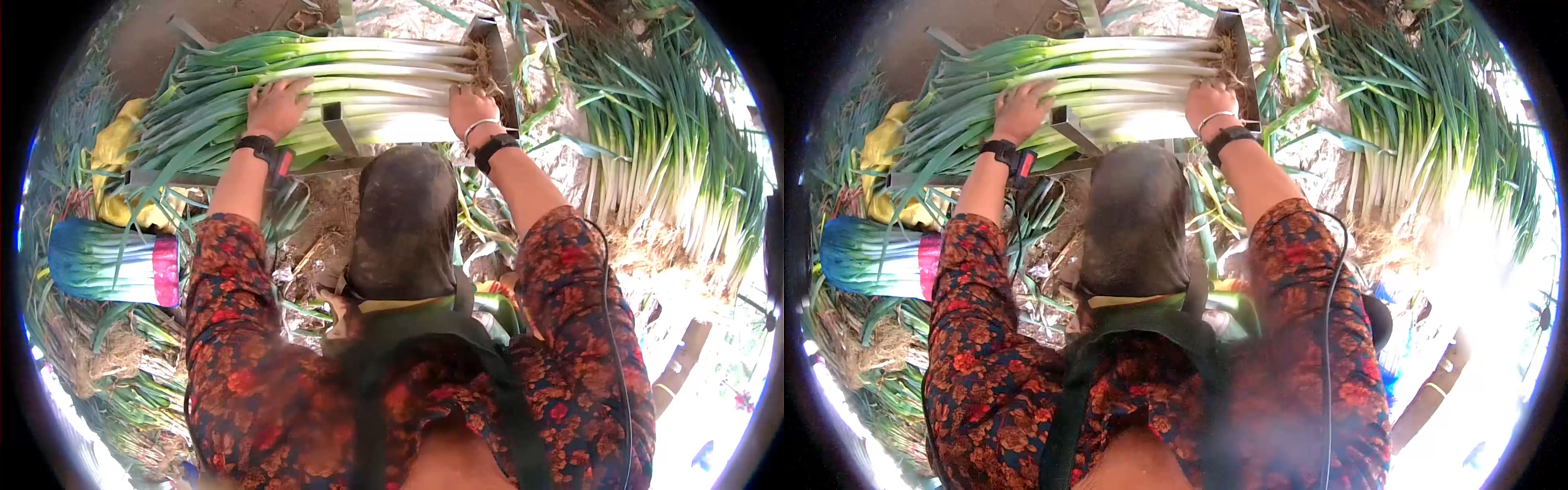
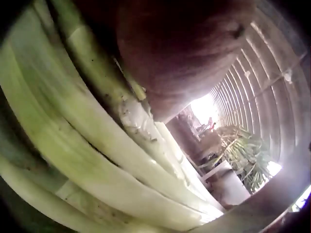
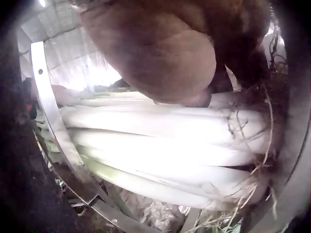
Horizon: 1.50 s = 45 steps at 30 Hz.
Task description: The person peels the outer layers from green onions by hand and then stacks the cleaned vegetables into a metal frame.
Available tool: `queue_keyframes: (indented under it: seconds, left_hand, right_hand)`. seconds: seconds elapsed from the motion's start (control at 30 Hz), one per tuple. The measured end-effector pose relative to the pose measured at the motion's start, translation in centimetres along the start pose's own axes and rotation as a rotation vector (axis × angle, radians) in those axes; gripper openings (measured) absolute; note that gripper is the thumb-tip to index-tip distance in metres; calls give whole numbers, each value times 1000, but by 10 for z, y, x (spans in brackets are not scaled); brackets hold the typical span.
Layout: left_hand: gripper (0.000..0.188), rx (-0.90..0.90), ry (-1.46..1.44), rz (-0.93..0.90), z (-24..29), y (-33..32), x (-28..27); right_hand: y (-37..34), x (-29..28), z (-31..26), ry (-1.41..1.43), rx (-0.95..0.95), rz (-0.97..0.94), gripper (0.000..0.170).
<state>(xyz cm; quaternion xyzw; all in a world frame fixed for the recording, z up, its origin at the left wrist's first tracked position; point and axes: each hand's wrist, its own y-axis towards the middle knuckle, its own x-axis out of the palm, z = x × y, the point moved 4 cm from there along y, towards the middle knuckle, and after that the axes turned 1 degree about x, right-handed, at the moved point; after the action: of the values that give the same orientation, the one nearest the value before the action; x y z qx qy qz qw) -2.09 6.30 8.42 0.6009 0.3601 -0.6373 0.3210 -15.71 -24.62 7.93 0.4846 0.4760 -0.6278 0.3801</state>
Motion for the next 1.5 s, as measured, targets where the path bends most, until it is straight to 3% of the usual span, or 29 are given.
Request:
queue_keyframes:
  seconds: [0.03,0.13,0.2,0.27,0.33,0.4,0.47,0.5,0.53,0.57,0.6,0.63,0.67,0.73,0.77,0.8,0.83,0.9,0.93,0.97,1.0,1.07,1.1,1.2,1.23,1.3,1.33,1.47,1.5]
  left_hand:
    - [44,12,-10,21,-1,5,-5]
    - [39,-55,24,26,5,10,-10]
    - [38,15,-4,138,0,9,-6]
    - [37,86,15,174,-6,13,-2]
    - [36,114,-3,122,-9,18,-3]
    - [44,135,-219,51,-37,40,16]
    - [66,-44,-998,-42,-44,53,-1]
    - [69,-73,-899,7,-41,64,-22]
    - [63,-172,-1130,-29,-52,83,-27]
    - [57,-121,-1001,63,-31,85,-65]
    - [53,-81,-1093,89,-19,101,-87]
    - [51,5,-1052,173,38,77,-136]
    - [50,47,-1234,231,80,62,-168]
    - [45,193,-1261,337,181,18,-214]
    - [44,297,-1298,360,213,5,-221]
    - [44,370,-1430,263,241,-1,-215]
    - [44,435,-1560,160,265,-1,-201]
    - [38,616,-1204,87,314,-6,-163]
    - [32,277,-1673,-127,333,3,-125]
    - [27,169,-1603,-225,351,-2,-104]
    - [23,134,-1539,-323,365,-13,-100]
    - [22,422,-1499,-330,376,-12,-104]
    - [22,377,-1475,-299,374,-6,-103]
    - [21,277,-1415,-255,367,8,-104]
    - [20,267,-1411,-267,368,9,-106]
    - [17,271,-1421,-219,374,7,-115]
    - [16,238,-1429,-247,374,8,-112]
    - [12,237,-1273,-209,369,16,-111]
    - [12,199,-1325,-243,369,15,-113]
  right_hand:
    - [-3,-1,1,47,-5,124,35]
    - [10,5,-1,82,10,-84,32]
    - [-2,-7,-9,17,24,-99,28]
    - [-24,15,-13,17,-105,406,29]
    - [-72,18,-16,250,-234,296,33]
    - [-153,55,-10,333,-318,559,36]
    - [-212,92,6,456,-147,33,25]
    - [-237,143,24,414,-84,-35,31]
    - [-261,192,41,373,-29,-105,38]
    - [-285,174,62,365,95,-372,25]
    - [-297,229,87,250,229,-573,25]
    - [-307,272,116,275,355,-549,23]
    - [-316,303,149,296,479,-525,22]
    - [-311,337,203,-84,102,-601,23]
    - [-296,334,218,-123,113,-497,26]
    - [-285,319,229,-162,122,-394,29]
    - [-279,297,243,51,227,-418,30]
    - [-269,257,267,433,444,-368,36]
    - [-265,261,278,580,606,-278,47]
    - [-262,266,289,729,756,-156,60]
    - [-254,252,293,734,728,-281,75]
    - [-244,271,300,780,798,-282,84]
    - [-239,281,303,838,788,-332,96]
    - [-226,296,286,819,803,-410,111]
    - [-223,345,282,646,743,-298,110]
    - [-214,346,234,497,629,-566,115]
    - [-224,289,200,650,765,-583,115]
    - [-247,305,74,352,537,-405,94]
    - [-253,305,57,387,464,-500,90]
